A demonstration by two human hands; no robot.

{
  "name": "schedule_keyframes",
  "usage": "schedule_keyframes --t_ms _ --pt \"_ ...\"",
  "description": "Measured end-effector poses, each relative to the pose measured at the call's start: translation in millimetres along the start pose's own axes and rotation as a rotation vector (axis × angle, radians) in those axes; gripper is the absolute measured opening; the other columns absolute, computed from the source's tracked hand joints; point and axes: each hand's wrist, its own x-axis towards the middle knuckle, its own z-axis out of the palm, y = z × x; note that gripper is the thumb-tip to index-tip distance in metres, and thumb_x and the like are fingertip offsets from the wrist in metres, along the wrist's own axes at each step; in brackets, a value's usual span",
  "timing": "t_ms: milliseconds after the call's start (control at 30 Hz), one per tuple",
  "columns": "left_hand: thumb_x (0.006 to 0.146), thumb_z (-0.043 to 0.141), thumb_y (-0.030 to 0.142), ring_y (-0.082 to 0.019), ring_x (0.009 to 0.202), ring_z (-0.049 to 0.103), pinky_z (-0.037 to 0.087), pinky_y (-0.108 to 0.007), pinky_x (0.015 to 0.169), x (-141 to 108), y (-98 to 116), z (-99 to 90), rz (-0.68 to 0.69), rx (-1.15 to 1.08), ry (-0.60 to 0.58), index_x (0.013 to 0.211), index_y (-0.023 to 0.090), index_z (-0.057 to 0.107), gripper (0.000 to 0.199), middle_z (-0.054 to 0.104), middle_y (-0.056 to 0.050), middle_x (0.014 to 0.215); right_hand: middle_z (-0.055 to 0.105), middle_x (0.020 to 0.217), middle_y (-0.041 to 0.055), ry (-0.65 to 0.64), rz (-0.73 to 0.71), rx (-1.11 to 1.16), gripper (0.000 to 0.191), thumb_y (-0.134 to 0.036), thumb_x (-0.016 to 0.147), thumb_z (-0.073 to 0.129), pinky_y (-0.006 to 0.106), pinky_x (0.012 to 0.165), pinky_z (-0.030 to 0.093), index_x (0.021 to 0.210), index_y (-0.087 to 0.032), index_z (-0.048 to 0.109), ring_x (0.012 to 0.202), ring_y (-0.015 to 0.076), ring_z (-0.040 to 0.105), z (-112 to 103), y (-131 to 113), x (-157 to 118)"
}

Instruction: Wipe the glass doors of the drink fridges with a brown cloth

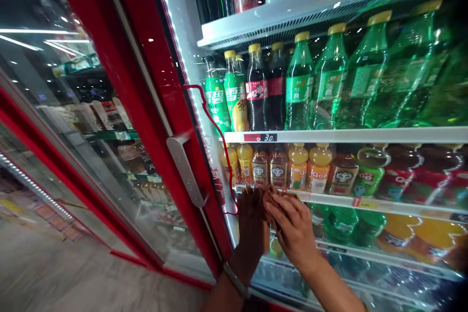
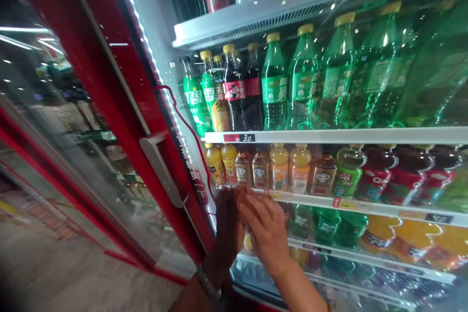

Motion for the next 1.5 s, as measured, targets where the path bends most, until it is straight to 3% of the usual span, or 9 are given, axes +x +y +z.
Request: schedule_keyframes --t_ms 133,367,500,667,867,1000,1133,1367,1500 --pt "0.102 0.054 0.015 -0.031 0.161 0.029 0.035 -0.058 0.130 59 1 -15.5 0.080 0.082 0.064 0.166 0.015 0.026 0.070 0.042 -0.020 0.167 0.067 0.137 0.0092 0.123 -0.040 -0.015 0.053 -0.012 0.092 0.067 0.048 0.112 0.047 0.142 -0.028 0.061 0.133 0.0283 0.054 -20 21 63" --pt "0.100 0.051 0.018 -0.033 0.163 0.021 0.029 -0.058 0.131 87 30 -24.5 0.118 0.230 0.027 0.167 0.008 0.023 0.073 0.036 -0.020 0.170 0.065 0.136 0.0101 0.156 0.080 -0.055 0.058 -0.010 0.092 0.065 0.051 0.110 0.048 0.147 -0.030 0.059 0.129 0.0297 0.056 -30 19 46" --pt "0.101 0.048 0.021 -0.032 0.161 0.029 0.029 -0.059 0.131 120 34 -30.7 0.100 0.206 0.040 0.167 0.014 0.024 0.071 0.039 -0.018 0.169 0.066 0.139 0.0090 0.175 0.017 -0.052 0.060 -0.012 0.094 0.063 0.051 0.111 0.046 0.150 -0.031 0.056 0.128 0.0296 0.056 -30 20 85" --pt "0.103 0.046 0.017 -0.030 0.162 0.026 0.021 -0.059 0.133 168 45 -45.5 0.126 0.174 0.123 0.169 0.014 0.015 0.073 0.036 -0.017 0.170 0.062 0.147 0.0095 0.312 0.024 -0.184 0.064 -0.022 0.089 0.073 0.054 0.117 0.043 0.150 -0.032 0.057 0.133 0.0333 0.057 -63 50 125" --pt "0.101 0.048 0.018 -0.027 0.162 0.026 0.011 -0.055 0.136 155 48 -37.1 0.134 0.200 0.116 0.169 0.014 0.015 0.076 0.039 -0.014 0.169 0.067 0.139 0.0101 0.254 -0.071 -0.062 0.053 -0.015 0.092 0.065 0.055 0.117 0.044 0.144 -0.025 0.061 0.137 0.0313 0.056 -52 46 95" --pt "0.101 0.047 0.016 -0.026 0.163 0.021 0.004 -0.054 0.136 175 47 -48.8 0.156 0.223 0.196 0.169 0.016 0.014 0.076 0.033 -0.014 0.171 0.071 0.133 0.0089 0.283 -0.254 -0.030 0.053 -0.011 0.091 0.068 0.053 0.114 0.048 0.142 -0.025 0.062 0.136 0.0289 0.057 -44 43 146" --pt "0.103 0.043 0.014 -0.027 0.164 0.015 0.008 -0.056 0.136 216 59 -71.0 0.161 0.204 0.256 0.170 0.015 0.008 0.076 0.023 -0.015 0.173 0.070 0.140 0.0048 0.351 -0.280 -0.120 0.060 -0.008 0.084 0.078 0.048 0.106 0.054 0.137 -0.034 0.066 0.133 0.0280 0.059 -71 65 198" --pt "0.104 0.041 0.016 -0.025 0.163 0.023 0.015 -0.054 0.136 202 79 -57.7 0.142 0.199 0.164 0.170 0.016 0.011 0.072 0.030 -0.012 0.172 0.073 0.134 0.0048 0.314 -0.117 -0.119 0.032 -0.019 0.091 0.074 0.053 0.106 0.049 0.122 -0.029 0.075 0.126 0.0308 0.063 -84 74 137" --pt "0.103 0.039 0.015 -0.026 0.163 0.018 0.021 -0.053 0.135 202 90 -50.2 0.148 0.172 0.151 0.169 0.015 0.012 0.072 0.025 -0.012 0.174 0.077 0.125 0.0003 0.299 -0.204 -0.112 0.026 -0.019 0.094 0.069 0.049 0.105 0.049 0.117 -0.030 0.075 0.125 0.0277 0.062 -74 63 155"
